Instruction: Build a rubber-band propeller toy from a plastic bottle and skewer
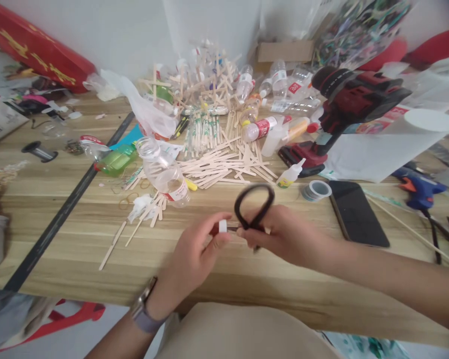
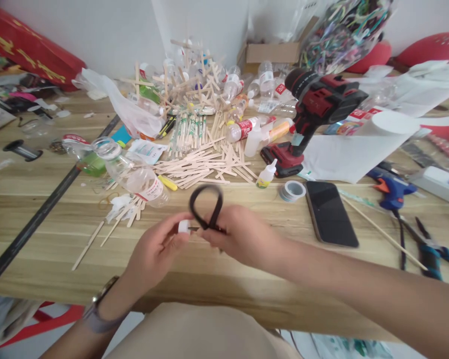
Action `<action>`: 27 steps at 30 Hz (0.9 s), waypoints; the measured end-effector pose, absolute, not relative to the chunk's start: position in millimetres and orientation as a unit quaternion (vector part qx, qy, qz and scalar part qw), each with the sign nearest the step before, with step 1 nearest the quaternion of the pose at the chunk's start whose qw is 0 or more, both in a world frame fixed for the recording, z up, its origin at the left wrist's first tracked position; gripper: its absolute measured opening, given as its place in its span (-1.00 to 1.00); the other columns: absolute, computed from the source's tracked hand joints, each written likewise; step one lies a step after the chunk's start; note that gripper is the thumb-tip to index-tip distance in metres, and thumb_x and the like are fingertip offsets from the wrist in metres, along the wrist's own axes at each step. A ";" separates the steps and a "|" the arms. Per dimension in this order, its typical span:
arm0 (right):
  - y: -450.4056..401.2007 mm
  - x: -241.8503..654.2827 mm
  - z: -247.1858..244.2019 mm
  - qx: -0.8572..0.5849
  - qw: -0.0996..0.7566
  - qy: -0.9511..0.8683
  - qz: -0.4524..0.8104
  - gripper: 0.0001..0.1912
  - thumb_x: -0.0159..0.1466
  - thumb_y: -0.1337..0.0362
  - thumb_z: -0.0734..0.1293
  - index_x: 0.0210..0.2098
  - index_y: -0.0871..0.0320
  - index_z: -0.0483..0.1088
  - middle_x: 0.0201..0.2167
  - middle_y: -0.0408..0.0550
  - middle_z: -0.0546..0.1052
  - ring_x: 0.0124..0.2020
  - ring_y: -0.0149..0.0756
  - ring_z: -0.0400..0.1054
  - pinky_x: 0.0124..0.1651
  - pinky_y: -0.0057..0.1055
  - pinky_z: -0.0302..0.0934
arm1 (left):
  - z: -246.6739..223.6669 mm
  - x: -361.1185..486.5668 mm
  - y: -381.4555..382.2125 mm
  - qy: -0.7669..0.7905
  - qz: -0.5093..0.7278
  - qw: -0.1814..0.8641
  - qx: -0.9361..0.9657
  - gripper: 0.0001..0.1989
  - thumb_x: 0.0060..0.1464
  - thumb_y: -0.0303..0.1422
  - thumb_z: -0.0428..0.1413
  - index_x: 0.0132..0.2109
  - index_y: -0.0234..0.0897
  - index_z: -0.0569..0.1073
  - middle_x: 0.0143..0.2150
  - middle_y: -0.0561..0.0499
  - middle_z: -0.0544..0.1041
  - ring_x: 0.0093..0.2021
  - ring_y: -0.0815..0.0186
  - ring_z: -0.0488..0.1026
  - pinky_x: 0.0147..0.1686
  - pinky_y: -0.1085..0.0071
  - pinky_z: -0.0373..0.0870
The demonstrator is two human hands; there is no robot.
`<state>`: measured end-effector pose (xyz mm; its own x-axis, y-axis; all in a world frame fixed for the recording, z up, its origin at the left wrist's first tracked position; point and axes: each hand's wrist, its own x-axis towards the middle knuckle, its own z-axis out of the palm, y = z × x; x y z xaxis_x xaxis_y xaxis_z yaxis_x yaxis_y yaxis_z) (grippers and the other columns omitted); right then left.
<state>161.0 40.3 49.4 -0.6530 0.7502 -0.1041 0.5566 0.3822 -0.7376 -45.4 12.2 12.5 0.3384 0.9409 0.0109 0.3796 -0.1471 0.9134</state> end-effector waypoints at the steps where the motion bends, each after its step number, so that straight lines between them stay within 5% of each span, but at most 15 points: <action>1: 39.7 161.8 49.2 -0.382 0.139 -0.851 0.332 -0.65 0.39 0.24 0.16 -0.43 0.18 0.45 -0.49 -0.01 0.53 -0.43 -0.28 0.38 -0.30 -0.34 0.19 | 12.5 -45.3 13.5 0.483 0.299 0.496 0.657 -0.58 0.27 -0.10 -0.03 0.07 -0.26 0.47 -0.26 -0.06 0.57 -0.33 0.27 0.46 -0.30 0.36 0.40; 4: 39.2 162.8 48.4 -0.352 0.156 -0.884 0.265 -0.69 0.38 0.26 0.15 -0.34 0.18 0.48 -0.45 0.08 0.54 -0.33 -0.17 0.36 -0.19 -0.20 0.16 | 12.9 -46.4 14.2 0.485 0.276 0.545 0.625 -0.55 0.28 -0.07 -0.07 0.06 -0.29 0.47 -0.34 -0.02 0.56 -0.43 0.30 0.44 -0.41 0.40 0.38; 9: 41.9 160.5 50.1 -0.392 0.098 -0.806 0.433 -0.52 0.47 0.18 0.02 -0.35 0.19 0.47 -0.57 -0.09 0.52 -0.51 -0.33 0.38 -0.39 -0.40 0.21 | 13.4 -49.4 10.3 0.445 0.343 0.328 0.759 -0.67 0.25 -0.24 0.04 0.12 -0.16 0.45 0.02 -0.10 0.55 0.01 0.16 0.44 0.00 0.27 0.36; 15: 38.4 162.2 49.9 -0.374 0.166 -0.871 0.272 -0.68 0.35 0.23 0.16 -0.39 0.17 0.47 -0.48 0.04 0.51 -0.36 -0.20 0.35 -0.20 -0.25 0.13 | 13.9 -45.4 13.5 0.484 0.276 0.517 0.650 -0.57 0.30 -0.11 -0.10 0.05 -0.28 0.46 -0.33 -0.03 0.57 -0.39 0.27 0.48 -0.38 0.37 0.42; 21: 38.5 166.1 45.1 -0.429 0.108 -0.631 0.637 -0.51 0.28 -0.08 0.24 -0.54 0.18 0.39 -0.58 -0.06 0.47 -0.44 -0.29 0.33 -0.29 -0.37 0.19 | 6.7 -53.1 11.2 0.431 0.365 0.340 0.752 -0.69 0.25 -0.25 0.06 0.10 -0.15 0.45 0.00 -0.09 0.54 0.01 0.18 0.43 0.05 0.25 0.32; 23: 36.0 173.8 36.0 -0.453 0.110 -0.603 0.648 -0.50 0.23 -0.12 0.29 -0.54 0.20 0.43 -0.54 -0.05 0.48 -0.45 -0.30 0.31 -0.32 -0.38 0.18 | 3.3 -55.4 14.6 0.449 0.442 0.390 0.671 -0.69 0.26 -0.20 0.05 0.09 -0.17 0.43 -0.07 -0.08 0.54 -0.09 0.24 0.44 -0.02 0.27 0.36; 27: 28.7 191.1 2.3 -0.536 0.151 -0.622 0.550 -0.52 0.25 -0.09 0.28 -0.53 0.20 0.45 -0.52 -0.05 0.47 -0.48 -0.29 0.30 -0.40 -0.38 0.16 | 3.2 -48.4 19.7 0.319 0.495 0.658 0.470 -0.53 0.17 -0.02 0.10 0.09 -0.22 0.39 -0.36 0.03 0.47 -0.44 0.38 0.35 -0.36 0.40 0.38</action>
